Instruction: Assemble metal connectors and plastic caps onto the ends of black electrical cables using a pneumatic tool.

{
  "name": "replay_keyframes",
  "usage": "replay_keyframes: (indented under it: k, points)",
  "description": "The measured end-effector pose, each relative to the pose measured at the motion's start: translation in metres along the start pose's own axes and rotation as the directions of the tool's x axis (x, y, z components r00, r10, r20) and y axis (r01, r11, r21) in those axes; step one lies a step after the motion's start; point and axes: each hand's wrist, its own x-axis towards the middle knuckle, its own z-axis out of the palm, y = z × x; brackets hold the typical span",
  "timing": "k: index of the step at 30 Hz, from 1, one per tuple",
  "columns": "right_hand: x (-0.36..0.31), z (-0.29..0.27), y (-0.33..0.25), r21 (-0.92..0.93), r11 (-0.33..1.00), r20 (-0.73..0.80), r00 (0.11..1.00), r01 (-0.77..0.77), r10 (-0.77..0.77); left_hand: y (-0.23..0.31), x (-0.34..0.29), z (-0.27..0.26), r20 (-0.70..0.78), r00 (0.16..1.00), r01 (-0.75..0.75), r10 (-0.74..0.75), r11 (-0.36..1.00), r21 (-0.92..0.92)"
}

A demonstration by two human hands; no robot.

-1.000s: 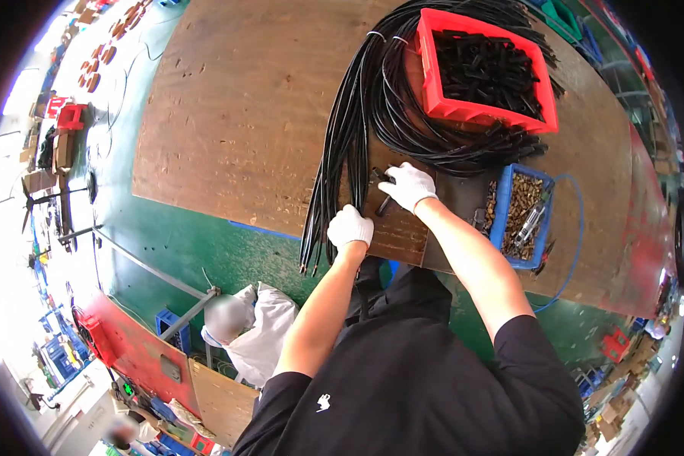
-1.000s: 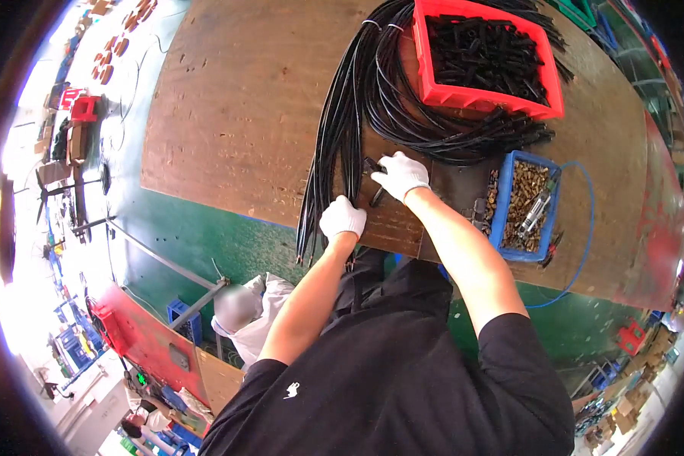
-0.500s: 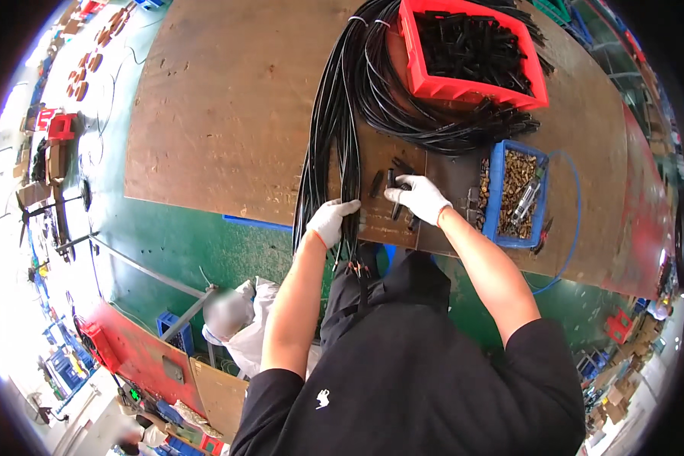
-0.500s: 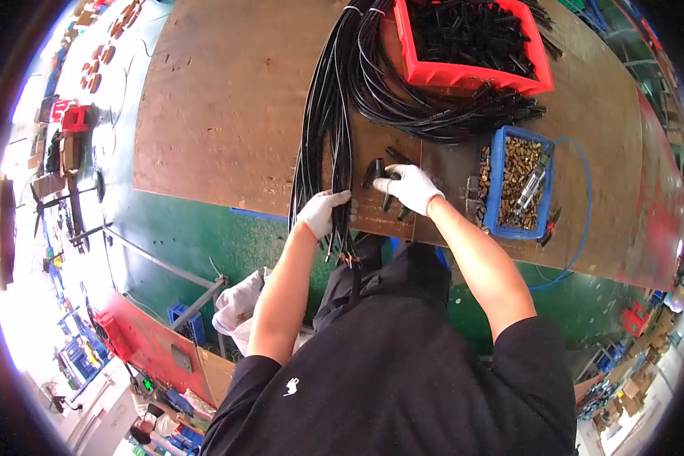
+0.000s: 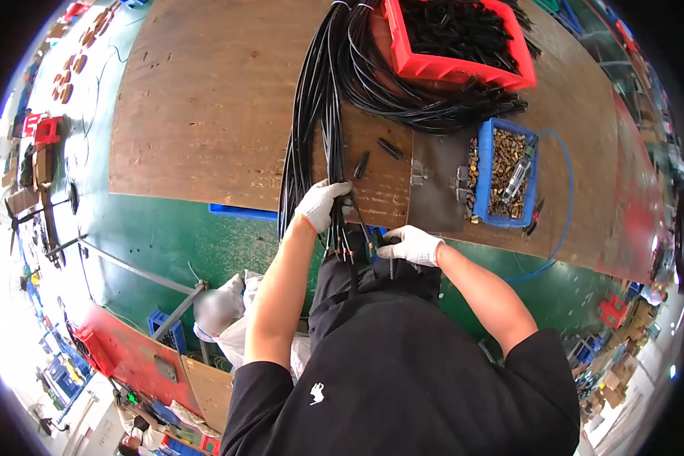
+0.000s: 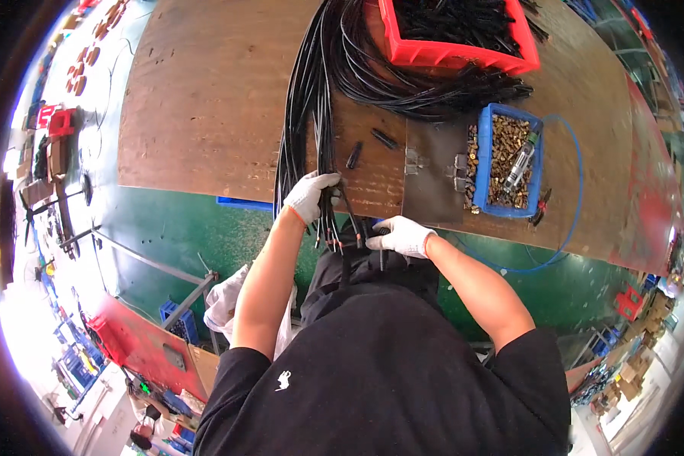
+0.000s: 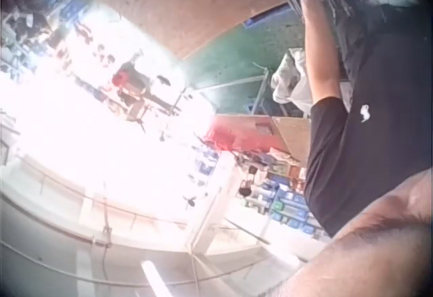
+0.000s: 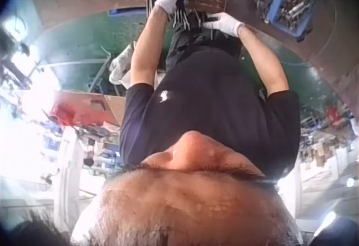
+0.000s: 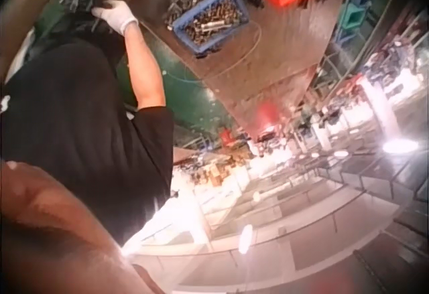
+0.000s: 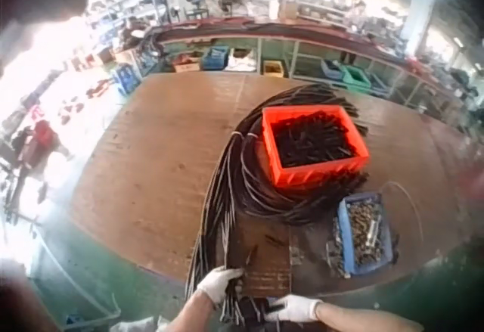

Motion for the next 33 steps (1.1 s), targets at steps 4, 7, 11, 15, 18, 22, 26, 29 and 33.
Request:
replay_keyframes:
  k: [4, 7, 11, 15, 18, 22, 26, 29, 33]
  points:
    - [-0.006, 0.003, 0.018, -0.107, 0.994, 0.070, 0.997, 0.000, 0.008, -0.011, 0.002, 0.004, -0.037, 0.992, -0.124, 0.123, 0.991, -0.050]
    - [-0.014, 0.005, 0.024, -0.172, 0.985, 0.039, 0.999, 0.003, 0.003, -0.014, 0.002, 0.009, -0.087, 0.976, -0.203, 0.202, 0.979, -0.005]
    - [-0.028, 0.005, 0.017, -0.211, 0.977, 0.016, 1.000, -0.019, 0.023, -0.016, 0.001, 0.012, -0.077, 0.967, -0.243, 0.243, 0.970, 0.014]
    - [-0.039, 0.002, 0.003, -0.193, 0.981, 0.053, 0.998, -0.032, 0.043, -0.019, 0.005, 0.010, -0.106, 0.958, -0.263, 0.265, 0.964, 0.033]
    - [-0.038, 0.004, 0.011, -0.187, 0.981, 0.035, 0.998, -0.042, 0.049, -0.021, 0.003, 0.014, -0.118, 0.952, -0.282, 0.284, 0.959, 0.034]
    - [-0.043, 0.001, 0.004, -0.182, 0.981, 0.043, 0.996, -0.073, 0.082, -0.021, 0.003, 0.016, -0.119, 0.946, -0.298, 0.303, 0.953, 0.057]
    - [-0.034, 0.000, 0.001, -0.044, 0.964, 0.099, 0.959, -0.262, 0.266, -0.020, 0.003, 0.010, -0.090, 0.950, -0.297, 0.298, 0.955, 0.026]
    - [-0.021, 0.002, 0.012, -0.027, 0.988, 0.017, 0.988, -0.153, 0.153, -0.013, -0.003, 0.020, -0.076, 0.961, -0.266, 0.266, 0.964, 0.009]
    - [-0.013, 0.007, -0.009, -0.272, 0.962, -0.116, 0.992, 0.007, -0.040, -0.007, -0.005, 0.022, -0.073, 0.978, -0.198, 0.194, 0.979, -0.057]
